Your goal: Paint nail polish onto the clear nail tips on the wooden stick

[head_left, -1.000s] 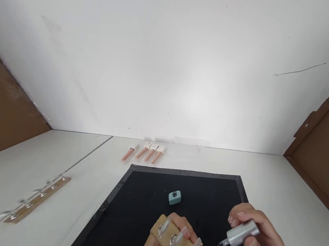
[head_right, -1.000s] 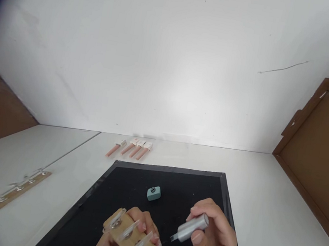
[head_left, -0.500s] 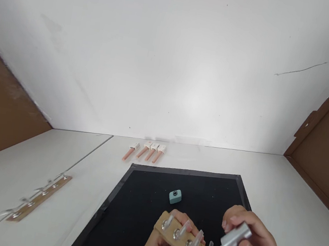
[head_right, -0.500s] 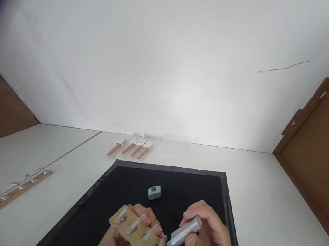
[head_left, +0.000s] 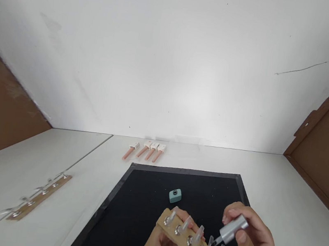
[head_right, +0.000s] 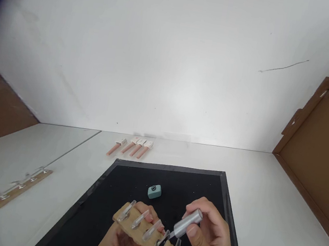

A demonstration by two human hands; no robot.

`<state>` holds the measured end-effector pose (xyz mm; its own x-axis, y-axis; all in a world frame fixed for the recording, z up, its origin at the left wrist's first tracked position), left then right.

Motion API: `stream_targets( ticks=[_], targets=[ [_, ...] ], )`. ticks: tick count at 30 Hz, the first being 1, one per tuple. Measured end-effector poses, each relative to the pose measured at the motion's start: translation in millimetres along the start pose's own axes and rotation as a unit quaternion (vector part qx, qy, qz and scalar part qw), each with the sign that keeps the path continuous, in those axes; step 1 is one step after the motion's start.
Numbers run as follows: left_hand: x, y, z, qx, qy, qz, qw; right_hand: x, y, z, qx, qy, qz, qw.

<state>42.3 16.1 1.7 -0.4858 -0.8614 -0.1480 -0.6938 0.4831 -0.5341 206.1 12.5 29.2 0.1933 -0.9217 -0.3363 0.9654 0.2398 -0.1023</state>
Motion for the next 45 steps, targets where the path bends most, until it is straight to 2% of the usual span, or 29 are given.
stream_targets(
  ticks=[3,5,12,17,19,25,27,31,34,36,41,45],
  targets=[
    [2,1.6,2,0.007,0.005,0.0,1.0,0,4,0,0.021,0.013,-0.032,0.999],
    [2,2.6,2,0.012,0.005,0.005,1.0,0,6,0,0.016,0.022,-0.031,0.999],
    [-2,2.2,2,0.011,0.006,0.014,1.0,-2,0,2,-0.002,0.023,0.086,0.996],
    [1,3.5,4,0.0,0.006,0.018,1.0,0,5,-3,-0.001,0.0,0.019,1.0],
    [1,4.3,4,-0.008,0.002,0.016,1.0,0,5,-4,-0.005,0.004,0.018,1.0],
    [-2,2.4,2,-0.036,-0.006,0.023,0.999,-2,2,0,0.004,0.015,0.095,0.995],
    [-2,1.7,3,-0.043,-0.005,0.03,0.999,-2,2,-1,0.005,0.0,0.072,0.997],
    [1,3.3,7,-0.036,0.015,0.045,0.998,1,6,-6,0.005,-0.024,-0.017,1.0],
    [3,5.5,8,-0.031,0.012,0.047,0.998,2,8,-8,0.01,-0.025,-0.039,0.999],
    [3,5.6,7,-0.04,0.004,0.049,0.998,2,7,-7,-0.007,-0.02,-0.017,1.0],
    [0,1.1,2,-0.077,0.009,0.049,0.996,-1,1,-5,-0.036,-0.017,0.101,0.994],
    [-2,-1.4,0,-0.096,0.008,0.063,0.993,-1,0,-7,-0.026,-0.038,0.104,0.994]
  ],
)
Point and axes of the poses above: each hand's wrist, its own x-axis away from the middle knuckle, its own y-axis out of the back of the hand, z = x × y, the point moved 4 cm from there along -x, towards the middle knuckle, and after that the axes turned 15 degrees about z, right-handed, at the moved point
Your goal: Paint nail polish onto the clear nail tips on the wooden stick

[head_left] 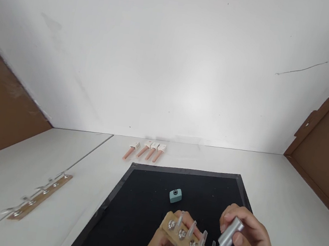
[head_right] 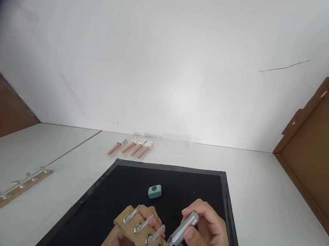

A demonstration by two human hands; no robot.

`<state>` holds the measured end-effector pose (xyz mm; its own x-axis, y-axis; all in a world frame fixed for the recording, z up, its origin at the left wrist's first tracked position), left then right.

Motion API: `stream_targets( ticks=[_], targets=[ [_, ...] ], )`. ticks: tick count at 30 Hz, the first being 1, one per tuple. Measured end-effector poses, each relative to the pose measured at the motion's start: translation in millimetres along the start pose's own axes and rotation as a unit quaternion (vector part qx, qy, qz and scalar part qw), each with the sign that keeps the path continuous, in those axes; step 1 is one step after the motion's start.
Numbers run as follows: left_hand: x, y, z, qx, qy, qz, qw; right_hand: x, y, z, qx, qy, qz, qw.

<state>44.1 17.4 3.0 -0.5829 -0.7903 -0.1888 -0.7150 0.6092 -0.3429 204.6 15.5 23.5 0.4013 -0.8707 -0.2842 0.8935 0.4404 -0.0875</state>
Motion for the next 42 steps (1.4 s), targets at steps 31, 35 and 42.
stream_targets(
  ticks=[31,35,42],
  targets=[
    [3,-1.3,0,0.057,-0.01,0.003,0.998,0,1,3,-0.001,-0.052,-0.113,0.992],
    [4,-2.0,-1,0.057,-0.032,0.009,0.998,3,7,2,0.007,-0.058,-0.17,0.984],
    [4,-0.5,-3,0.069,-0.021,0.01,0.997,-1,1,5,-0.048,-0.028,-0.091,0.994]
  ],
)
Point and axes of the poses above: each hand's wrist, its own x-axis away from the middle knuckle, its own y-axis out of the back of the hand, z = x × y, the point moved 4 cm from there along -x, towards the middle knuckle, and after that the axes turned 15 degrees about z, right-handed, at the moved point
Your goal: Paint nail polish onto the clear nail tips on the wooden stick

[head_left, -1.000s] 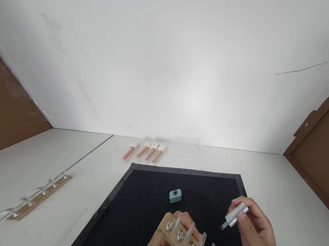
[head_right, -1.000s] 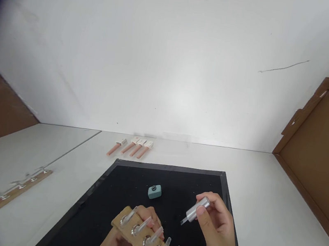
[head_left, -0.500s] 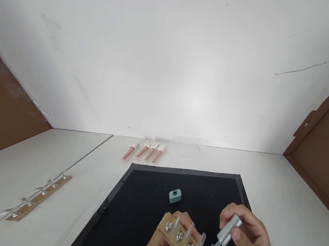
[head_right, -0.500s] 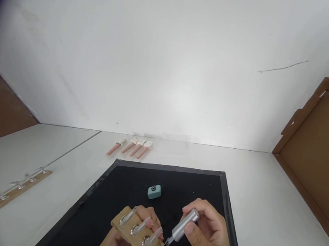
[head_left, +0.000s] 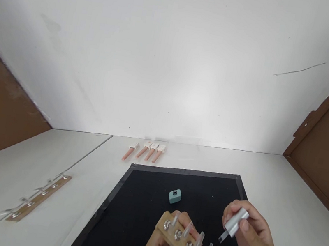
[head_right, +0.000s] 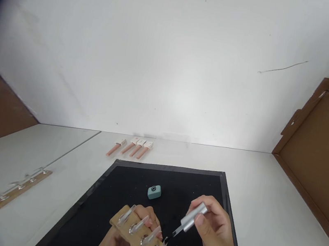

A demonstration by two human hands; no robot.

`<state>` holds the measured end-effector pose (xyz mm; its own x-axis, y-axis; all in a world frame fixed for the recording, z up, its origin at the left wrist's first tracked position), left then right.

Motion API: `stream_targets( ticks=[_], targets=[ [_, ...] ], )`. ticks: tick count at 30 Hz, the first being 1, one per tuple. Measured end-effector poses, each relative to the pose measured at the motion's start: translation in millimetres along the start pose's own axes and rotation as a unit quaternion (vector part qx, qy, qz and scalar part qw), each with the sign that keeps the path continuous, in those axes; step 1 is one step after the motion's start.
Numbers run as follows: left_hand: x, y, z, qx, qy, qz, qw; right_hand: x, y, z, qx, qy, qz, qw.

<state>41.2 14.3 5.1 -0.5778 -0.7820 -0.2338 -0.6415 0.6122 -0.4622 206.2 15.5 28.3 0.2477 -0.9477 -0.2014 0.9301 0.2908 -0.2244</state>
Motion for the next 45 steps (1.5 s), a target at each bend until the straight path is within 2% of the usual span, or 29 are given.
stream_targets(
  ticks=[3,5,12,18,24,28,34,40,45],
  targets=[
    [-1.5,1.9,-0.3,-0.008,-0.011,-0.013,1.0,-0.8,-6.8,2.0,-0.023,0.007,0.032,0.999],
    [-2.5,2.2,0.1,-0.004,-0.015,-0.017,1.0,-0.8,-9.7,3.0,-0.025,0.007,0.03,0.999],
    [-3.2,-1.4,-5.1,-0.047,-0.054,0.034,0.997,-0.2,-9.3,4.6,-0.004,-0.036,-0.006,0.999],
    [-1.6,0.9,-4.0,-0.044,-0.068,0.055,0.995,0.1,-4.5,4.8,0.028,-0.039,-0.039,0.998],
    [1.8,1.7,-3.6,-0.001,-0.05,0.042,0.998,-0.2,-2.3,1.7,-0.017,-0.02,-0.002,1.0],
    [1.5,3.1,-4.7,0.009,-0.042,0.021,0.999,-2.0,-8.7,4.8,-0.037,-0.013,0.067,0.997],
    [-2.1,3.1,-4.1,-0.002,-0.04,0.014,0.999,-3.5,-9.0,6.6,0.012,0.018,0.103,0.994],
    [-0.8,-0.1,-5.7,0.013,-0.047,0.027,0.998,-3.2,-9.6,7.1,-0.008,0.001,0.093,0.996],
    [-0.5,-0.6,-7.4,0.01,-0.046,0.049,0.998,-1.8,-8.5,7.4,-0.024,-0.014,0.03,0.999]
  ],
)
Point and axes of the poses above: each hand's wrist, its own x-axis away from the middle knuckle, its own y-axis out of the back of the hand, z = x × y, the point moved 4 cm from there along -x, towards the middle knuckle, and after that the axes turned 15 degrees about z, right-handed, at the moved point
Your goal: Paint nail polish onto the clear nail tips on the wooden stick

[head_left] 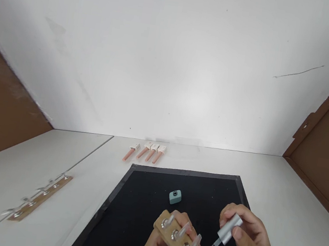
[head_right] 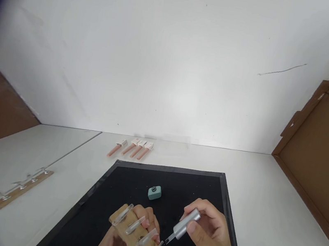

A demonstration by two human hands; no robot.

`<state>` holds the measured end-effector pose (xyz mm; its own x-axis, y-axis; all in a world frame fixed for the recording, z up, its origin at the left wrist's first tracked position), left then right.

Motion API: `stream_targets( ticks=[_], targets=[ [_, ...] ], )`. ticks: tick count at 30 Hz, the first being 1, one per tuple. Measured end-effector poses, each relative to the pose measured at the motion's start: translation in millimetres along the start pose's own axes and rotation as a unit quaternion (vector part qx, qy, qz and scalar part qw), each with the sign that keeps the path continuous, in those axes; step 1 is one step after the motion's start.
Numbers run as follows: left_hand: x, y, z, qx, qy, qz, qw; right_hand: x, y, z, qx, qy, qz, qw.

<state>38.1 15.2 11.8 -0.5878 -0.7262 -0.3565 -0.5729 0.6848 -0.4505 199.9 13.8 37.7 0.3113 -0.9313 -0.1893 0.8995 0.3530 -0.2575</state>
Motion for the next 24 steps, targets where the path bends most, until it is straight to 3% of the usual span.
stream_targets(
  ticks=[7,18,24],
  targets=[
    [3,1.0,-1,0.013,-0.004,0.01,1.0,1,3,0,0.01,0.006,-0.03,0.999],
    [-1,0.0,-7,0.003,0.027,-0.029,0.999,-3,-8,1,-0.025,0.021,0.097,0.995],
    [-1,-0.5,-5,0.006,0.033,-0.01,0.999,-2,-5,-1,0.006,-0.003,0.073,0.997]
  ],
)
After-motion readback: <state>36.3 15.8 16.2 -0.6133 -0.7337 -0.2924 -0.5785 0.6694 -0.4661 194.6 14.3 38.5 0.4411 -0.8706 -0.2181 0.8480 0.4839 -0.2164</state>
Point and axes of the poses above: each hand's wrist, its own x-axis away from the middle knuckle, its own y-axis out of the back of the hand, z = x × y, the point moved 4 cm from there along -x, towards the middle knuckle, and after that the axes turned 15 degrees about z, right-handed, at the moved point
